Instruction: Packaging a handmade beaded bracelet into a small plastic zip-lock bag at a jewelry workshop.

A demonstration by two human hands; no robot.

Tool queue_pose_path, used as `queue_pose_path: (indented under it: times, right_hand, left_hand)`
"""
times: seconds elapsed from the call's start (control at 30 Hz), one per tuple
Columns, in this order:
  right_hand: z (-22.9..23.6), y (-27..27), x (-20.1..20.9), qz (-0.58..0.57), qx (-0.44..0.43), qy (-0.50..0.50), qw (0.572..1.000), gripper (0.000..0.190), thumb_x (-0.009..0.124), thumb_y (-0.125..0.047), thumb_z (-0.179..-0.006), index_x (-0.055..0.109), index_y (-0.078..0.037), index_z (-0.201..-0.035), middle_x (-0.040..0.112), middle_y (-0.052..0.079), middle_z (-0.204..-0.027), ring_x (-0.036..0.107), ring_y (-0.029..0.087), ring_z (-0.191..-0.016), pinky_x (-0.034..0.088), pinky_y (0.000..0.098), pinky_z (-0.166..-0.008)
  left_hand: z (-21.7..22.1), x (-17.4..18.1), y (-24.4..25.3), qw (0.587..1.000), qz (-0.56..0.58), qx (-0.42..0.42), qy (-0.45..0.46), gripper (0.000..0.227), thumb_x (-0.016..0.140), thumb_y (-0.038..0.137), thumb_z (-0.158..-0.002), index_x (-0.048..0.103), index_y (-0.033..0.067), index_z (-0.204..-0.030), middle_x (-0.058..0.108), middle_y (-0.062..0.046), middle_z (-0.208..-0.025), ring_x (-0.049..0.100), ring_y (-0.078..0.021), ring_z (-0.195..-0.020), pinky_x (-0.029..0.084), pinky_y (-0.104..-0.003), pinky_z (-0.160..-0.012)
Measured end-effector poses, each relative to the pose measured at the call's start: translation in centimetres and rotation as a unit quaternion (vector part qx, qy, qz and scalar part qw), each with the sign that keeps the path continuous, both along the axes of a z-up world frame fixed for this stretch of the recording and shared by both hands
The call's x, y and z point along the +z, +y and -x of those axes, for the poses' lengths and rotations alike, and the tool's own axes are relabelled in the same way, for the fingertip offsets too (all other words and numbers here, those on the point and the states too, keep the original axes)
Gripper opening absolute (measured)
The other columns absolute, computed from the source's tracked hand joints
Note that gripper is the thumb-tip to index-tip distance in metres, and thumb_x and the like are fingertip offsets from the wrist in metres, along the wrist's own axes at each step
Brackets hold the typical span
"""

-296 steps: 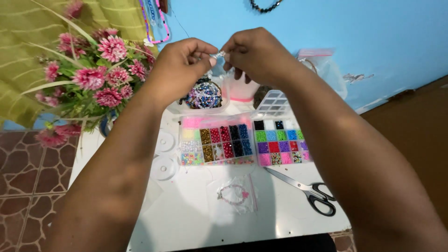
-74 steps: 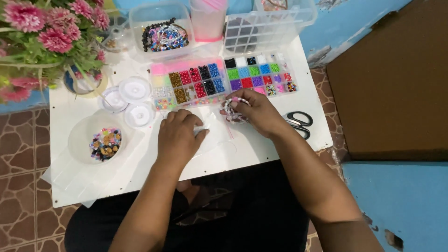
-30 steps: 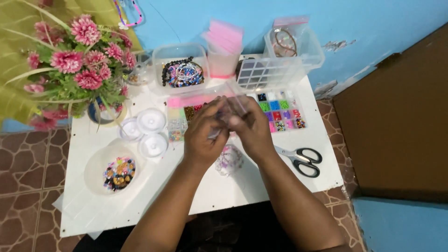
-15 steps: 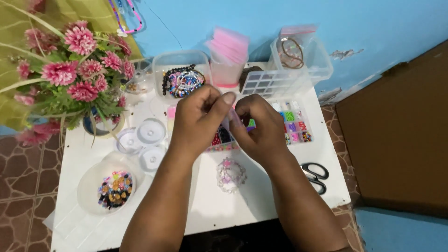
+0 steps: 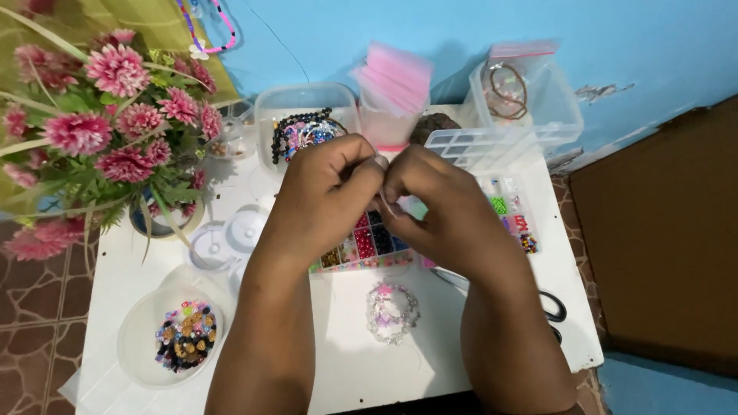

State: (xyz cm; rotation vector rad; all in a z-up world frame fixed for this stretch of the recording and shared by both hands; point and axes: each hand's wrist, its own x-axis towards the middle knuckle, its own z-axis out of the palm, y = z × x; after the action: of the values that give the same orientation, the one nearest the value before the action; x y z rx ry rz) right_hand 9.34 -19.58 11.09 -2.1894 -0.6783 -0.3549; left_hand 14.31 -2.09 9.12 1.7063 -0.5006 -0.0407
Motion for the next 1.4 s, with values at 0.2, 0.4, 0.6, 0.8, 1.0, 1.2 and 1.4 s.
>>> queue_pose_path:
  times: [0.2,0.4,0.6,0.8,1.0,1.2,1.4]
  right_hand:
    - [0.2,-2.2,2.3,-0.029,0.108,0.092,0.989,0.021,0.068,-0.026,-0.095,0.064,-0.007,-0.101,0.067,0.004,-0.094,0.064,0.018,-0.088,0.050,0.0301,-0.081]
    - [0.7,-2.6,1.2,-0.075,-0.008,0.129,0.989,0.014,0.062,-0.015,-0.100,0.065,-0.008,-0.088,0.063,-0.001,-0.079,0.056,0.010,-0.073,0.046,0.0259,-0.068]
    - [1.1,-1.7,0.5,-0.140,-0.033,0.174,0.974,0.016,0.070,-0.014,-0.096,0.062,-0.009,-0.082,0.062,-0.003,-0.074,0.053,0.006,-0.068,0.044,0.0211,-0.061]
    - [1.2,-1.6,0.7,-0.131,-0.037,0.217,0.967,0.024,0.067,-0.018,-0.099,0.059,-0.010,-0.078,0.056,-0.005,-0.069,0.047,0.005,-0.067,0.039,0.0225,-0.058]
    - [1.1,-2.0,0.8,-0.122,-0.023,0.195,0.973,0.012,0.061,-0.010,-0.098,0.063,-0.008,-0.087,0.062,-0.003,-0.073,0.050,0.007,-0.068,0.043,0.0240,-0.062]
    - [0.9,-2.2,1.2,-0.061,-0.050,0.178,0.981,0.005,0.067,-0.014,-0.097,0.066,-0.011,-0.094,0.065,-0.005,-0.081,0.055,0.006,-0.074,0.043,0.0226,-0.059]
    - [0.9,-2.0,1.1,-0.062,-0.074,0.150,0.984,0.007,0.070,-0.015,-0.097,0.066,-0.010,-0.093,0.063,-0.003,-0.076,0.052,0.006,-0.064,0.043,0.0227,-0.055]
  left_hand:
    - [1.6,2.9,0.4,0.992,-0.097,-0.010,0.082,0.013,0.056,0.013,-0.083,0.061,0.0133,-0.071,0.054,0.005,-0.061,0.046,-0.0073,-0.060,0.039,-0.028,-0.055]
    - [2.3,2.3,0.2,0.994,-0.052,-0.071,0.071,0.005,0.071,0.007,-0.082,0.071,0.0105,-0.078,0.068,0.004,-0.071,0.058,-0.0034,-0.065,0.046,-0.023,-0.057]
    - [2.4,2.1,-0.1,0.996,-0.063,-0.062,0.024,0.004,0.072,0.008,-0.080,0.068,0.0100,-0.080,0.065,0.003,-0.072,0.054,-0.0057,-0.061,0.045,-0.024,-0.051]
    - [2.2,1.7,0.5,0.991,-0.061,-0.121,0.002,0.007,0.070,0.004,-0.083,0.070,0.0095,-0.087,0.069,0.001,-0.079,0.061,-0.0074,-0.067,0.050,-0.024,-0.061]
    - [1.9,1.2,0.5,0.989,-0.022,-0.129,0.068,0.005,0.074,0.010,-0.089,0.069,0.0093,-0.086,0.068,0.001,-0.081,0.061,-0.0064,-0.073,0.052,-0.024,-0.065]
    - [1.9,1.2,0.6,0.988,-0.056,0.003,0.141,0.010,0.077,0.010,-0.080,0.067,0.0130,-0.079,0.069,0.005,-0.077,0.056,-0.0038,-0.067,0.045,-0.022,-0.055]
    - [2.0,1.9,0.8,0.995,-0.001,-0.028,0.095,0.020,0.079,0.007,-0.086,0.060,0.0130,-0.085,0.067,0.002,-0.077,0.063,-0.0070,-0.073,0.050,-0.022,-0.067]
